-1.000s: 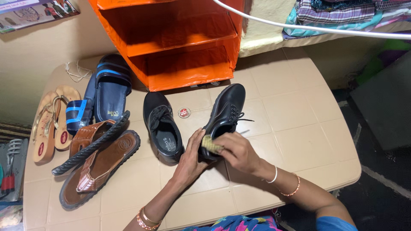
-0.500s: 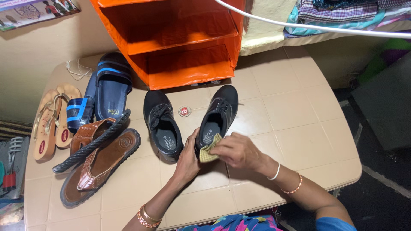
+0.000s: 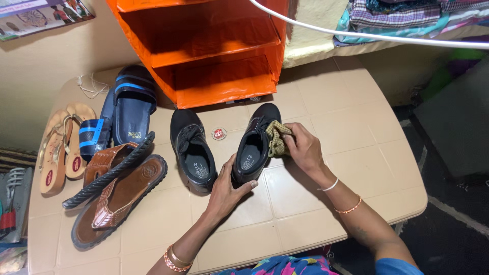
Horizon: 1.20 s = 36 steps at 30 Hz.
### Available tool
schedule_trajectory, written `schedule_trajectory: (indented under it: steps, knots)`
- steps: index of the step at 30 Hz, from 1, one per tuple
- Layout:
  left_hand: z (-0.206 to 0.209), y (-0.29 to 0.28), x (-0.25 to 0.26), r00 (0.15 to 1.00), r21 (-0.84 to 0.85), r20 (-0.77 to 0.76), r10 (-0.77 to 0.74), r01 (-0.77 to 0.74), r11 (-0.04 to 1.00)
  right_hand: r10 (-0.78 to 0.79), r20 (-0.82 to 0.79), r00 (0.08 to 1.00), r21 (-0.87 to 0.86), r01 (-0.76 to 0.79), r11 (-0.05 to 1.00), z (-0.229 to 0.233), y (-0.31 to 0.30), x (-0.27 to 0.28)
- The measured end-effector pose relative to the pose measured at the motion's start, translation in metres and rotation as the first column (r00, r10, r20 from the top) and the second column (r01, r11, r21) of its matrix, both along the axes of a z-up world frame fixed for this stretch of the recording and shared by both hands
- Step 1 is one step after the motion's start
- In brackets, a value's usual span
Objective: The person wipes a black shoe with a cloth, then places it on an orange wall-mounted shoe rack. The person then wipes a brown sandal with the same cloth. Other footwear and folded fabrics are visible nearby.
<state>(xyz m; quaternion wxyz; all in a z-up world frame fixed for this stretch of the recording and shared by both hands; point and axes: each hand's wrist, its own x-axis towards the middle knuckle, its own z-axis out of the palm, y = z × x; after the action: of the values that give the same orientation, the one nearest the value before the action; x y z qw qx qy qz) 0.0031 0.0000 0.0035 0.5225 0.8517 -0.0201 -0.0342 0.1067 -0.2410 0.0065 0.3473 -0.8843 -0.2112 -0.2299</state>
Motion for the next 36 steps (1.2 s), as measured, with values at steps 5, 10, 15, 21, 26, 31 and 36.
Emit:
schedule_trajectory:
  steps: [5, 10, 15, 21, 26, 31, 36]
  knots:
    - [-0.004, 0.000, 0.000, 1.000, 0.009, -0.007, -0.001, 0.001, 1.000, 0.248, -0.177, 0.952, 0.078, -0.238, 0.968, -0.006, 0.017, -0.023]
    - [-0.005, 0.001, 0.003, 0.999, 0.001, -0.031, -0.009, 0.009, 1.000, 0.472, -0.287, 0.833, 0.122, -0.457, 0.881, -0.011, 0.028, -0.042]
    - [-0.004, 0.000, 0.002, 1.000, -0.010, -0.031, 0.001, -0.001, 1.000, 0.373, -0.173, 0.911, 0.082, -0.364, 0.928, -0.007, 0.022, -0.035]
    - [-0.009, 0.001, 0.003, 0.999, -0.024, 0.040, 0.004, -0.003, 1.000, 0.149, -0.298, 0.943, 0.056, -0.138, 0.989, -0.002, 0.011, -0.010]
    - [-0.013, 0.000, 0.002, 0.999, -0.090, 0.039, 0.037, -0.033, 0.995, 0.186, -0.396, 0.899, 0.371, -0.029, 0.928, -0.003, 0.001, 0.006]
    - [-0.009, 0.001, 0.001, 0.996, -0.023, 0.087, 0.001, 0.001, 1.000, 0.301, -0.336, 0.892, 0.668, 0.001, 0.744, -0.004, -0.003, 0.011]
    - [0.002, -0.002, -0.001, 1.000, -0.055, -0.002, 0.017, -0.018, 0.998, 0.415, -0.167, 0.894, 0.869, -0.066, 0.491, -0.004, -0.003, 0.010]
